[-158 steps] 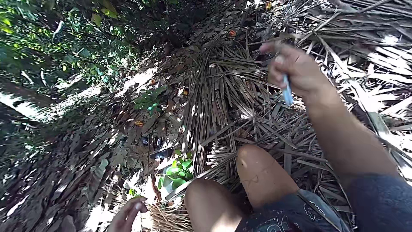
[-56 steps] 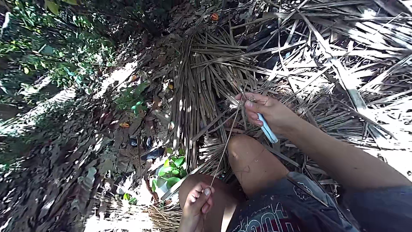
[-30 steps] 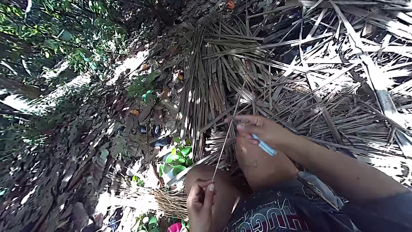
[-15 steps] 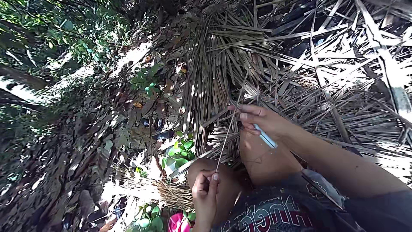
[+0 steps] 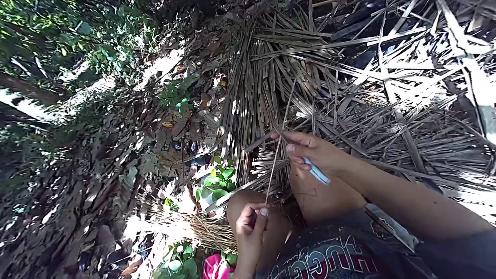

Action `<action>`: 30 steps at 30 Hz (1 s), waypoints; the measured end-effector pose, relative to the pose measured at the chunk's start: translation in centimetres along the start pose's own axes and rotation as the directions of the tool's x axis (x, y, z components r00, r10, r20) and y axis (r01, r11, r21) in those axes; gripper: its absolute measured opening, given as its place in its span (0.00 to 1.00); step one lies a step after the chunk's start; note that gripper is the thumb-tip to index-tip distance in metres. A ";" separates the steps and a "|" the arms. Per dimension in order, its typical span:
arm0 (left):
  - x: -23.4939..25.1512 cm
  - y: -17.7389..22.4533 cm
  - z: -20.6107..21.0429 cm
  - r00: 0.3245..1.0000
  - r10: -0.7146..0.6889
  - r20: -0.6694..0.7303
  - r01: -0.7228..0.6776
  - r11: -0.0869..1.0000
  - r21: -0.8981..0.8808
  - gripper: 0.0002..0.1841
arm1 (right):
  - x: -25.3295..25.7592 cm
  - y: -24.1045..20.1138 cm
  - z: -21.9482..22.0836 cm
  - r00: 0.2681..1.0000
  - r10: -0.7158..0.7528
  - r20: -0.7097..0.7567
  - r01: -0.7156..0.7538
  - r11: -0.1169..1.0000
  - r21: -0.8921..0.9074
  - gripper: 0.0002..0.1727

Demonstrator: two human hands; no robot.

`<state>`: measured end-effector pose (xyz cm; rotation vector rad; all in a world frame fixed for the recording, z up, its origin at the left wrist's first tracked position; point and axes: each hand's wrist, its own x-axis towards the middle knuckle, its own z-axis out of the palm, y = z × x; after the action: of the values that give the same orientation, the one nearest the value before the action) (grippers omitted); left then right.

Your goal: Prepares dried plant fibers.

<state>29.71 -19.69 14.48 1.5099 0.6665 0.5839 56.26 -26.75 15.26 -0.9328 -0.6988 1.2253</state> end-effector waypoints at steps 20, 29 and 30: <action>1.8 1.2 1.3 0.973 0.229 0.032 -0.229 0.936 0.268 0.09 | -2.2 -0.7 -0.2 0.996 -0.006 0.092 0.004 1.000 0.025 0.31; 1.2 1.9 0.1 0.996 0.093 0.008 -0.092 0.953 0.289 0.11 | -0.2 -3.0 -6.2 0.944 -0.245 -0.220 0.267 0.961 0.075 0.21; 1.3 1.9 0.0 0.997 0.079 -0.001 -0.076 0.956 0.284 0.11 | -0.5 -3.9 -6.6 0.919 -0.280 -0.277 0.308 0.950 0.060 0.23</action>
<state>30.71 -18.78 16.37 1.8088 0.7263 0.5747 63.65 -28.88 15.66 -0.8513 -0.5339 0.8420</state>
